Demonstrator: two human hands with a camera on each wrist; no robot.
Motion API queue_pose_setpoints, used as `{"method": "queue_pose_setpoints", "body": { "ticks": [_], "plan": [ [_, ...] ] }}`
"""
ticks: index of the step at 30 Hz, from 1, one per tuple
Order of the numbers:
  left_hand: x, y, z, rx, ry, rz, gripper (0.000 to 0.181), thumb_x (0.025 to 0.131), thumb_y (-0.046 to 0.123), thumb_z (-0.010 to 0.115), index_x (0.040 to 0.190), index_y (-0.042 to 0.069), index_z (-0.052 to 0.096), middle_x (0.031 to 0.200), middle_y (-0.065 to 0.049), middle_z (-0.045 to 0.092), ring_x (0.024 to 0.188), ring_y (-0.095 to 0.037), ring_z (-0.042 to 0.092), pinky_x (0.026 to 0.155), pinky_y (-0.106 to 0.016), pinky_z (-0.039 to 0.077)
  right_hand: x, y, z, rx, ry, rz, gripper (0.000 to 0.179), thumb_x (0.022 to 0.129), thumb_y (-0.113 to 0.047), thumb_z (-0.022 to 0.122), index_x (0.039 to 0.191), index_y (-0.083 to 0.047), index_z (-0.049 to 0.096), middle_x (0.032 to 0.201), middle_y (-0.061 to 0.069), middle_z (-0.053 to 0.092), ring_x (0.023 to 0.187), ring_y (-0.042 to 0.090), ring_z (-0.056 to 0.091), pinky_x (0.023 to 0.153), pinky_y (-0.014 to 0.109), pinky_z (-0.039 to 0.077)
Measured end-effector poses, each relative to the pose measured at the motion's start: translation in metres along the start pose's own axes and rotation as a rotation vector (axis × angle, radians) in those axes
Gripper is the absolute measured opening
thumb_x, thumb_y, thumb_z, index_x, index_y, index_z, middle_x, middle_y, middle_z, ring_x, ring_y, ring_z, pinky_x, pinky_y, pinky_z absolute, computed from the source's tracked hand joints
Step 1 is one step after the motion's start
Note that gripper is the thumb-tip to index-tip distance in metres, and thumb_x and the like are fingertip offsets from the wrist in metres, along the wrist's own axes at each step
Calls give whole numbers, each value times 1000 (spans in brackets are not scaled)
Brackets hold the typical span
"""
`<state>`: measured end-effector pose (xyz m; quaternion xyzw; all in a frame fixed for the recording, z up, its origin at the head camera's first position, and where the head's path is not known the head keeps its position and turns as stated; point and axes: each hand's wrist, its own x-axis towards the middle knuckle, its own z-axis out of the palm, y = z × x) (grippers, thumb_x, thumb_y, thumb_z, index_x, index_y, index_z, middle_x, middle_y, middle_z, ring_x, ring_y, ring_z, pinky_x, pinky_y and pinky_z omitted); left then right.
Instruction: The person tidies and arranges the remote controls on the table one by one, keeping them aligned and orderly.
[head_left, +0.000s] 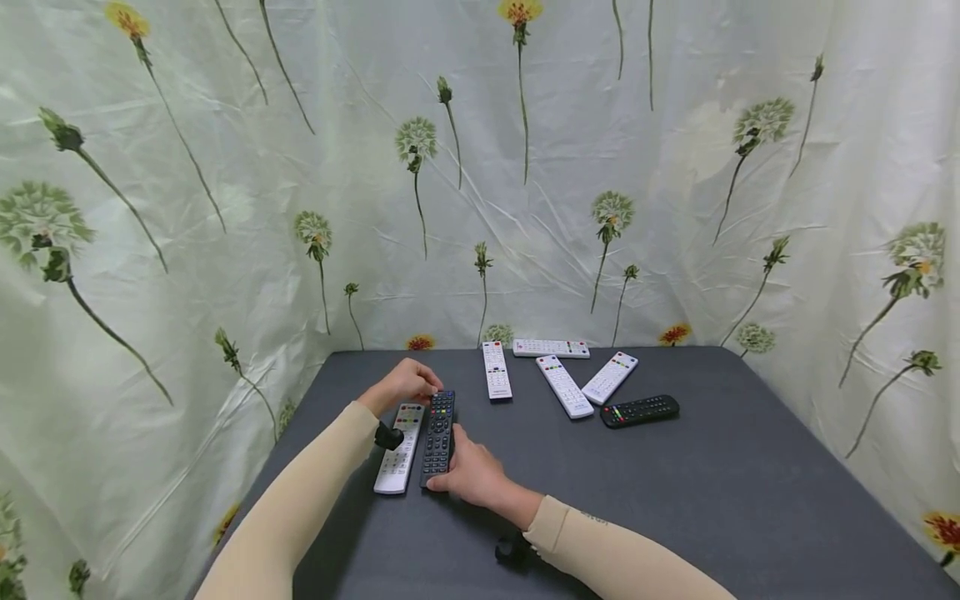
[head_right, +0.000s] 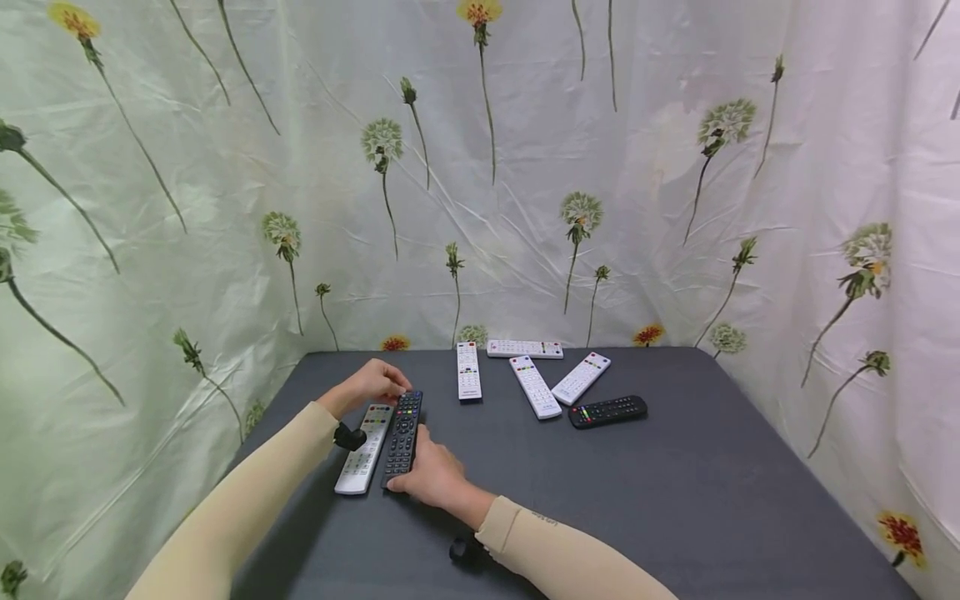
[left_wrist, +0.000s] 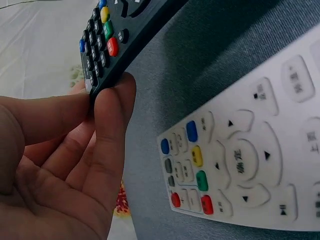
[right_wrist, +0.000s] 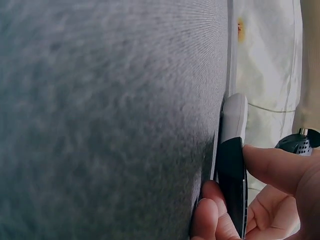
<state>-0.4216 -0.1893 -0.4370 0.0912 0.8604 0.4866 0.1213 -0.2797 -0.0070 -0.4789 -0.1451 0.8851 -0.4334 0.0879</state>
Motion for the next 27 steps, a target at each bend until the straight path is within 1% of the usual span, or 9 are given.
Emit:
{"method": "queue_pose_setpoints", "body": {
  "ticks": [4,8,12,14,16,19,21,24,27],
  "plan": [
    [2,-4,-1,24,11,-7,17,97,-5,60,101,-5,76,98,-16,71,75,-21,67,74,-39,60,1,-3,2,-30,2,6,110,77,-31,89,158,2,21,69,-3,61,57,14,58,49,31,44],
    [6,-9,-1,46,28,-6,15,95,-5,61,97,-4,77,96,-14,71,75,-21,66,72,-37,60,2,-5,6,-73,4,-4,113,74,-31,91,157,4,22,66,-8,61,56,10,58,50,30,44],
    [10,-15,1,67,20,-10,14,93,-5,64,93,-2,77,96,-12,72,75,-20,67,71,-36,59,3,-5,9,-127,10,3,115,71,-33,93,156,5,24,63,-8,61,55,9,58,51,32,45],
    [11,-16,2,67,20,-16,14,93,-4,64,92,-2,78,96,-11,72,75,-19,67,70,-36,59,5,-6,10,-164,15,13,115,70,-35,93,155,5,27,65,-6,60,57,12,59,53,34,47],
    [11,-17,3,75,24,-16,14,93,-3,65,91,0,78,94,-10,72,72,-19,65,67,-35,57,7,-7,11,-209,32,25,115,68,-39,94,154,4,31,70,-4,61,65,14,61,59,38,51],
    [13,-17,3,94,37,-10,14,94,-2,65,92,2,79,92,-9,72,70,-20,62,64,-34,52,10,-7,11,-238,53,42,113,66,-39,95,153,3,35,74,-2,62,71,17,62,64,42,53],
    [13,-17,4,131,42,-4,14,94,1,66,93,5,80,92,-8,72,72,-20,61,64,-33,51,11,-7,11,-237,55,54,112,67,-38,95,153,2,36,73,-3,61,70,15,61,63,41,53],
    [13,-17,5,182,39,5,12,93,4,68,93,7,80,93,-5,72,79,-19,64,70,-34,54,9,-6,10,-208,42,53,110,69,-32,94,154,2,34,66,-6,60,60,12,57,58,38,50],
    [12,-17,6,213,22,24,12,93,5,69,94,8,80,95,-4,73,84,-20,66,76,-37,55,7,-4,9,-202,49,33,108,69,-29,94,153,3,34,64,-10,59,58,7,56,57,36,49]
  ]
}}
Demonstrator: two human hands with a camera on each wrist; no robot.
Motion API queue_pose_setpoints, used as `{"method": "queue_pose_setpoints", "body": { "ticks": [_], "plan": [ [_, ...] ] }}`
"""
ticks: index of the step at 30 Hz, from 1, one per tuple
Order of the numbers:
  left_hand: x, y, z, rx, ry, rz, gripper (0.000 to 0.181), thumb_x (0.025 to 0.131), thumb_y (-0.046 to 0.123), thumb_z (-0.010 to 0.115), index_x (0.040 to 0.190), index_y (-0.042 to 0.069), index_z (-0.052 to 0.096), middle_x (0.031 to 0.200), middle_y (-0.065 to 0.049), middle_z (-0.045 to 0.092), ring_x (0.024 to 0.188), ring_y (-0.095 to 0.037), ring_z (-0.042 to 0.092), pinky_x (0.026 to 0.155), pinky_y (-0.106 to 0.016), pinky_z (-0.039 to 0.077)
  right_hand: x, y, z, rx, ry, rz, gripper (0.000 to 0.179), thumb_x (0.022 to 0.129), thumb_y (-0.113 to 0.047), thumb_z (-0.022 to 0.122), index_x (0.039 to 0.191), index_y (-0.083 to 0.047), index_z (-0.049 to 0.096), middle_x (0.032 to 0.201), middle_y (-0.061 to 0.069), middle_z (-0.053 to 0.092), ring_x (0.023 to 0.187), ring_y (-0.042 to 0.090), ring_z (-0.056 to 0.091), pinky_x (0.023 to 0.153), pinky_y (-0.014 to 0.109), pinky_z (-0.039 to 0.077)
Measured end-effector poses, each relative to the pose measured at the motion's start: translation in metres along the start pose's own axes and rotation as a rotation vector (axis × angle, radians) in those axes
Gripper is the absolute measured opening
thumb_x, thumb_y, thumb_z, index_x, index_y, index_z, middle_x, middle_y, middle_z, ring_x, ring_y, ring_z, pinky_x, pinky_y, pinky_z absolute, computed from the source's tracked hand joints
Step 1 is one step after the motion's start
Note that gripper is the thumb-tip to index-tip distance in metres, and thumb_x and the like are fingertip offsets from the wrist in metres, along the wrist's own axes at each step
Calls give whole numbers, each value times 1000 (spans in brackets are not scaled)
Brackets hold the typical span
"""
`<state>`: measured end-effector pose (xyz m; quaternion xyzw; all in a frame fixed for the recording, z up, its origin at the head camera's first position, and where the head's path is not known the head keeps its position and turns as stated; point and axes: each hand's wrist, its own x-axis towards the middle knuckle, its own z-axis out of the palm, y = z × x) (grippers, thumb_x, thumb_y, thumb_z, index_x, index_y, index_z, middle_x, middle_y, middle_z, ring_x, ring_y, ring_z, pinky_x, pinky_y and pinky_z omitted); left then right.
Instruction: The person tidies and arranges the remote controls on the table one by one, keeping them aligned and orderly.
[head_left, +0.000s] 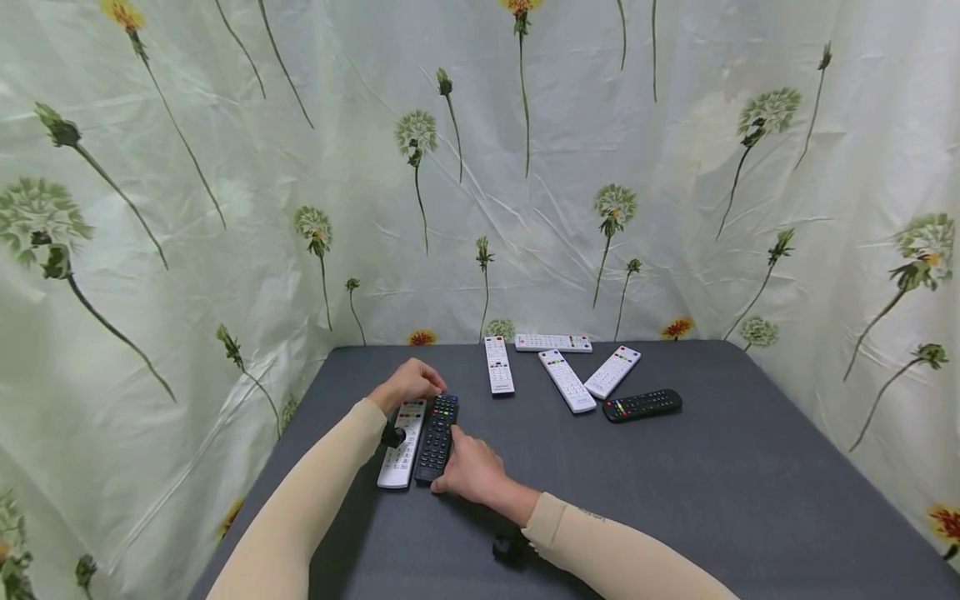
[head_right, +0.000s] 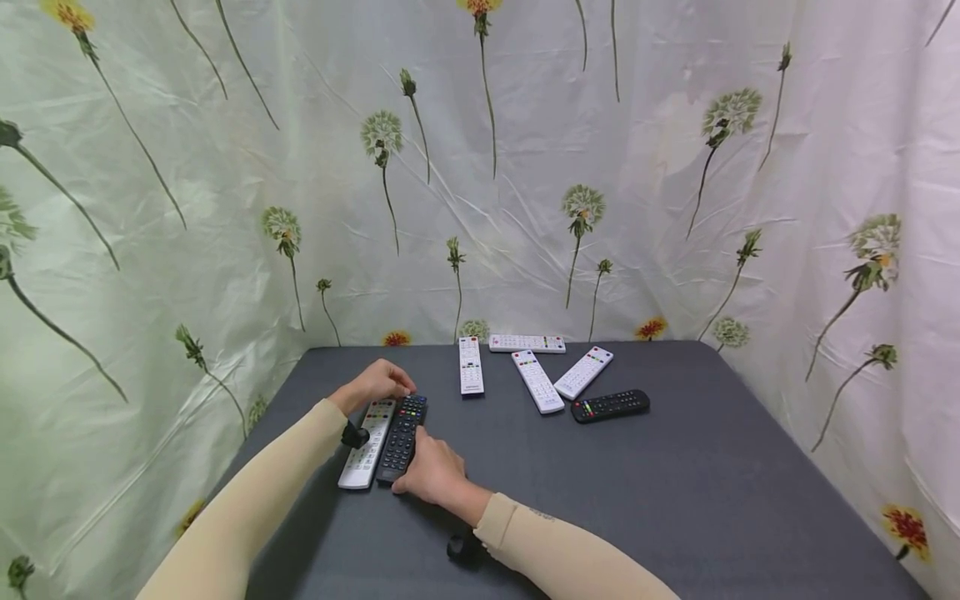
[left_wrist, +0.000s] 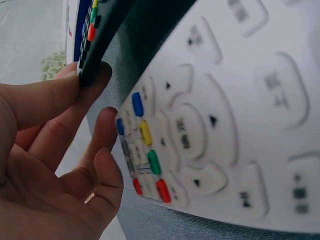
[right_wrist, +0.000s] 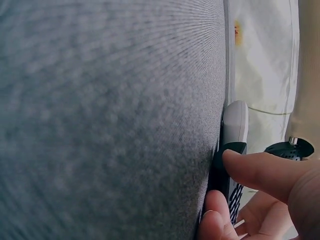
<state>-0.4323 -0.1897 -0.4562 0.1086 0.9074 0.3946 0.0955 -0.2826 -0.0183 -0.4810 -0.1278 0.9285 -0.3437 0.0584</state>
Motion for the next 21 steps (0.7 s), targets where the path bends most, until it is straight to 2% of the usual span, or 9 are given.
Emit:
{"method": "queue_pose_setpoints", "body": {
  "ticks": [6,13,18,21],
  "plan": [
    [-1,-9,1,5,-14,26,15,93,4,68,96,10,81,102,-3,72,93,-19,65,87,-43,54,-4,4,-1,15,17,-41,98,71,-24,92,150,3,41,64,-14,59,57,4,56,56,34,48],
    [0,-16,1,-45,-1,33,14,91,2,69,97,8,81,105,-6,73,98,-23,65,90,-46,53,-6,6,-2,5,33,-61,86,70,-19,90,144,1,51,62,-16,59,55,3,55,54,30,47],
    [0,-19,2,-126,24,-11,13,88,1,72,96,7,80,102,-6,73,95,-23,65,91,-45,52,-7,4,-1,0,34,-52,86,71,-23,91,143,2,52,62,-16,59,55,2,55,55,32,48],
    [1,-20,2,-143,31,-24,12,88,1,73,96,6,80,102,-6,73,93,-21,66,91,-45,52,-5,1,0,-17,36,-34,87,72,-29,92,143,2,53,63,-14,59,56,3,55,55,34,48]
  ]
}}
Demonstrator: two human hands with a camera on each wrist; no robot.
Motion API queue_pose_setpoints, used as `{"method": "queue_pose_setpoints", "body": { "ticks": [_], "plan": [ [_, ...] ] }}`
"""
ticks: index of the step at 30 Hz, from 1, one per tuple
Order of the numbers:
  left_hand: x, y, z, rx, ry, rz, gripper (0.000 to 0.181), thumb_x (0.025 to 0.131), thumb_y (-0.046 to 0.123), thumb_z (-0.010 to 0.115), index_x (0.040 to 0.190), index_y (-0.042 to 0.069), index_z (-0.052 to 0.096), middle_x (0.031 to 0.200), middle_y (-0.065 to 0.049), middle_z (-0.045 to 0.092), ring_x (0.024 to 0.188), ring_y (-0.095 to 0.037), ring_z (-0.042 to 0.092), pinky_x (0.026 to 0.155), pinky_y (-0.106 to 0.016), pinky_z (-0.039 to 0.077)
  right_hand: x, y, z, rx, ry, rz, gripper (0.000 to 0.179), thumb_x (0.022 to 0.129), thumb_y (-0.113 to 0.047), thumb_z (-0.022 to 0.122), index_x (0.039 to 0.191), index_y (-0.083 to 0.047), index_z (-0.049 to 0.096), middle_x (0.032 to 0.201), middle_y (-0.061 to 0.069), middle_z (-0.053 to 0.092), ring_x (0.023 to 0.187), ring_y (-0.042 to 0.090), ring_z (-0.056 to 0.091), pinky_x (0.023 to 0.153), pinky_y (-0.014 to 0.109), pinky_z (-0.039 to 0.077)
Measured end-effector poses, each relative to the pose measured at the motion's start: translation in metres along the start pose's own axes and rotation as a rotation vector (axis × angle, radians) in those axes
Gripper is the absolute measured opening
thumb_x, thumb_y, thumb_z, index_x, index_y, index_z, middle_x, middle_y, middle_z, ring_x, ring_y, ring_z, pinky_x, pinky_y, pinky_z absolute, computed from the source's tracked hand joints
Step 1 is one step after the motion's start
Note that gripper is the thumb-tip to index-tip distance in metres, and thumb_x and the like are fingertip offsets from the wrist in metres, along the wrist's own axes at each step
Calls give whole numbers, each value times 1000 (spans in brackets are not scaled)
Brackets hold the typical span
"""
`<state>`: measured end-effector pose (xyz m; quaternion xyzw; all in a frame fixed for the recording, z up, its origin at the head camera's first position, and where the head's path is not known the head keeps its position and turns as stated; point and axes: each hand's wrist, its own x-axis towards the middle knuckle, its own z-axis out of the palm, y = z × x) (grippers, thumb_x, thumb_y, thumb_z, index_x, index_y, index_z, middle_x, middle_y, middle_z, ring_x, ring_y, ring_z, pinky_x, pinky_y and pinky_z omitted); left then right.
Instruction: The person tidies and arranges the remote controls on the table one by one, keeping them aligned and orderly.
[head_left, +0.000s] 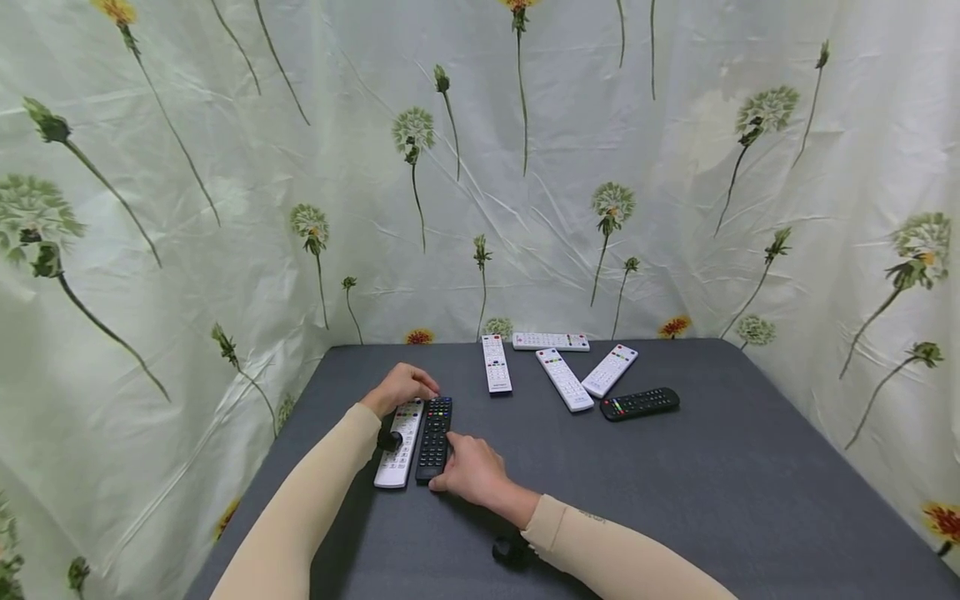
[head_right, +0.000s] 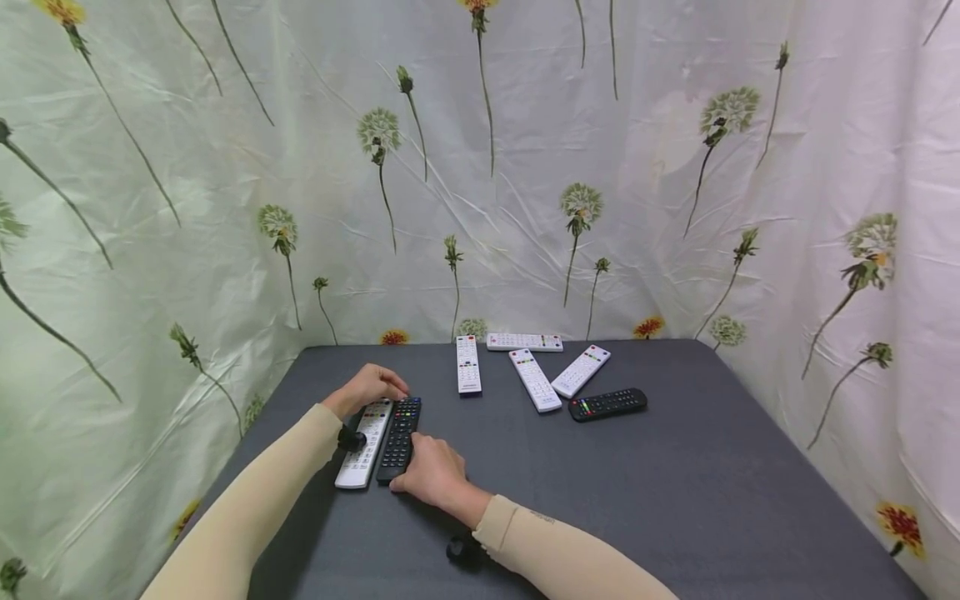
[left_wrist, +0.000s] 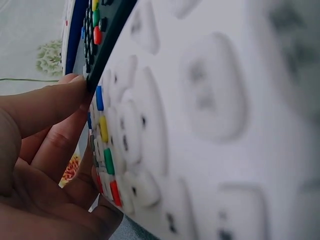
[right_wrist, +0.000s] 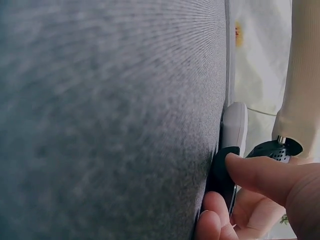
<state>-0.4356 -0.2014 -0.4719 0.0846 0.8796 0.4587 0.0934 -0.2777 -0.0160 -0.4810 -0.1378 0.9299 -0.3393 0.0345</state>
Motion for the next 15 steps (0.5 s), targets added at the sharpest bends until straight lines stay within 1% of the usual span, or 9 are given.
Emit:
{"method": "queue_pose_setpoints", "body": {
  "ticks": [4,8,15],
  "plan": [
    [0,-1,0,-4,0,-16,11,88,2,74,96,7,80,102,-6,73,93,-20,66,90,-44,53,1,-3,0,-21,2,16,88,71,-31,93,142,2,53,64,-12,57,58,5,54,56,35,48],
    [-1,-1,1,-16,-15,-26,12,87,1,74,97,5,80,101,-6,74,93,-21,66,91,-44,52,-2,-3,0,-11,-10,22,88,70,-30,93,142,3,53,64,-13,58,58,5,55,58,37,49],
    [-2,0,1,-8,-31,-28,13,88,2,73,98,6,80,101,-5,74,99,-22,65,100,-50,47,-4,0,0,15,-20,11,89,71,-27,93,143,5,51,63,-13,59,57,5,55,56,36,48]
  ]
}}
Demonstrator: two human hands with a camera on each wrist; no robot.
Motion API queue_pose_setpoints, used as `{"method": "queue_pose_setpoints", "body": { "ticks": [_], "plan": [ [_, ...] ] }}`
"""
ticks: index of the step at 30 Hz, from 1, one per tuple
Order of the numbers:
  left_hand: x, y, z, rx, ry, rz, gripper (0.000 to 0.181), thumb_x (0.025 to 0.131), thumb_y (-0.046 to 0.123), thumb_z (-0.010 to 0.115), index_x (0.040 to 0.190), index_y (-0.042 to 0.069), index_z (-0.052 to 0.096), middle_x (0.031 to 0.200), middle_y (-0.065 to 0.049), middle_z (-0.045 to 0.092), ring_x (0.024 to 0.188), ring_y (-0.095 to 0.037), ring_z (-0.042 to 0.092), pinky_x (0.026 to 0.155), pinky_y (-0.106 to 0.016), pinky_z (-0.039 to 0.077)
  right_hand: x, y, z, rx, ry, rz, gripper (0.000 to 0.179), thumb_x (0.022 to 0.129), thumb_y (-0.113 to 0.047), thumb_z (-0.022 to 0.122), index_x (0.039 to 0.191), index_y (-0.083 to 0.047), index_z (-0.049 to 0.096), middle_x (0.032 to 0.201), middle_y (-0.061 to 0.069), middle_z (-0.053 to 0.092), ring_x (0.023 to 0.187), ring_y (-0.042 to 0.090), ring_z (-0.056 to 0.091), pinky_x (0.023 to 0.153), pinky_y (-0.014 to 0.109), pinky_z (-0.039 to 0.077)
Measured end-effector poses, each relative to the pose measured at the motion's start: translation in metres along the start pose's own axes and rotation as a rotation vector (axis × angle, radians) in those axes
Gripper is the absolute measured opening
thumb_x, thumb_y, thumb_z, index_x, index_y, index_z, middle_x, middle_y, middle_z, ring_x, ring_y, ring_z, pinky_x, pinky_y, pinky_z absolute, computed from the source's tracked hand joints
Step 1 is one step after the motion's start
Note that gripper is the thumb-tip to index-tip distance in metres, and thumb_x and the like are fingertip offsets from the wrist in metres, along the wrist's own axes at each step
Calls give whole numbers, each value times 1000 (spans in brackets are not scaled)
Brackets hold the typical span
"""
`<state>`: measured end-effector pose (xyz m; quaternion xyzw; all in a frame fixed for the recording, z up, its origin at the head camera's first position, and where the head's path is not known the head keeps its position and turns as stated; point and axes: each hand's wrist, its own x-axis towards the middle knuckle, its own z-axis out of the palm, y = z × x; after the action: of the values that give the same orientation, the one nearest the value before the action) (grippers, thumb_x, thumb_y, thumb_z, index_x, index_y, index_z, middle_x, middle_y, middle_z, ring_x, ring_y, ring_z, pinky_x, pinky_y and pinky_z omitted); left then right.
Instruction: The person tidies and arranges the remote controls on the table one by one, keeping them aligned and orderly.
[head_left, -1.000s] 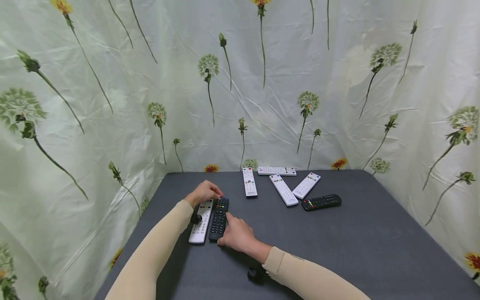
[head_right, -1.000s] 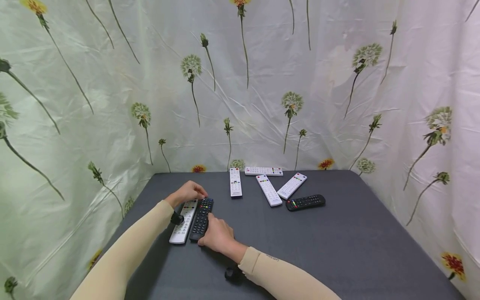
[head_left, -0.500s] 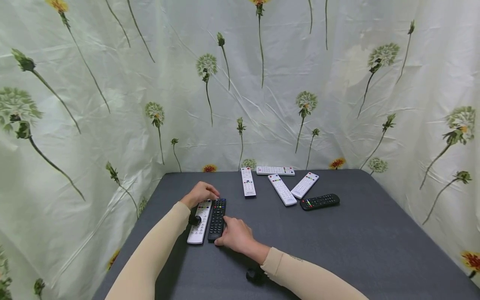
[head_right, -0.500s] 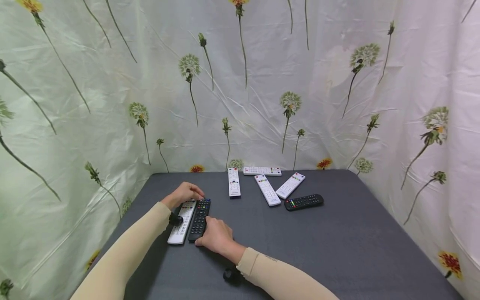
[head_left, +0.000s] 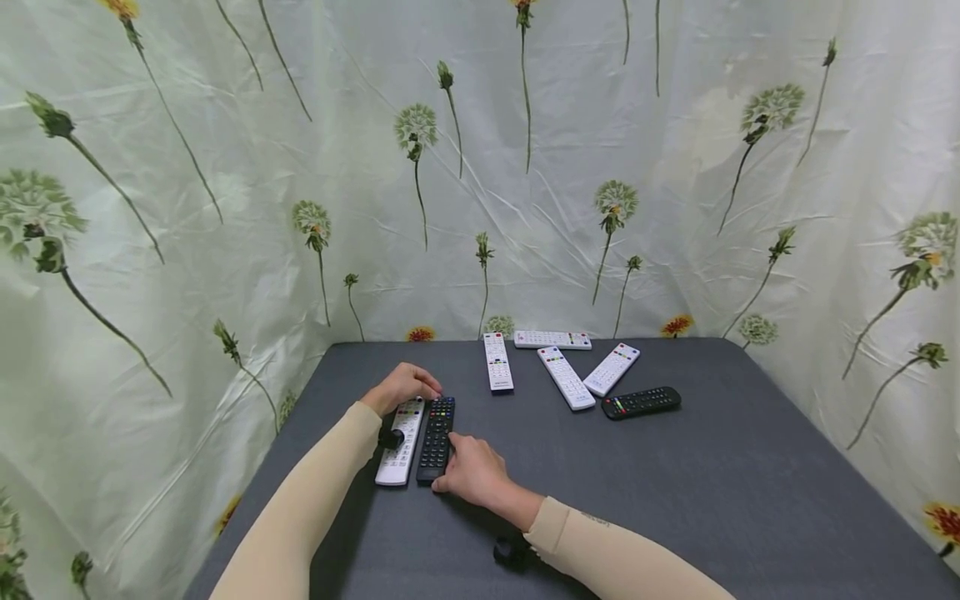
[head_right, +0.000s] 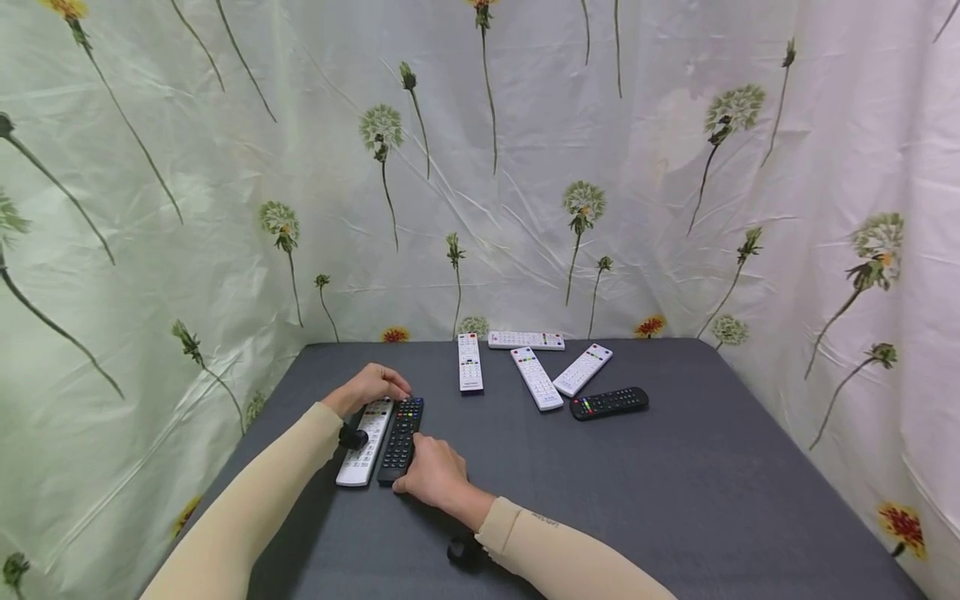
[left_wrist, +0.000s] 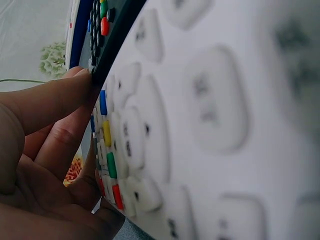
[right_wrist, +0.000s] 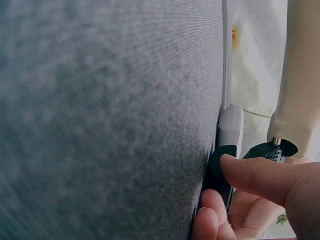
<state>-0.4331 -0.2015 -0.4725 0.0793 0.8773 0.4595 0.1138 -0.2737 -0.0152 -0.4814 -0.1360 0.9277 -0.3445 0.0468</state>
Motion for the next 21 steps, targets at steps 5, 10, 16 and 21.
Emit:
{"method": "queue_pose_setpoints", "body": {
  "ticks": [5,10,16,21],
  "plan": [
    [0,1,-1,12,-15,-5,12,89,4,74,97,8,81,103,-4,74,102,-23,64,104,-54,43,-2,2,-1,20,-7,-12,89,72,-25,93,143,6,50,62,-14,59,55,5,56,57,34,48],
    [0,-1,0,7,-17,7,11,88,4,75,96,8,81,101,-4,74,100,-22,64,103,-54,43,-4,2,-1,32,-9,-20,89,72,-24,92,144,7,49,61,-14,60,55,5,56,58,35,49],
    [0,-1,-1,6,-19,10,11,88,5,75,98,7,81,101,-4,74,97,-21,65,99,-50,47,-6,1,-2,33,-10,-23,88,72,-23,92,143,6,50,61,-15,59,55,4,56,58,34,49],
    [-2,2,-4,12,-29,10,15,91,8,74,105,6,78,104,-6,73,97,-22,66,96,-49,50,-7,1,-7,51,-24,-24,86,71,-21,92,143,3,52,62,-14,60,54,5,57,55,31,47]
  ]
}}
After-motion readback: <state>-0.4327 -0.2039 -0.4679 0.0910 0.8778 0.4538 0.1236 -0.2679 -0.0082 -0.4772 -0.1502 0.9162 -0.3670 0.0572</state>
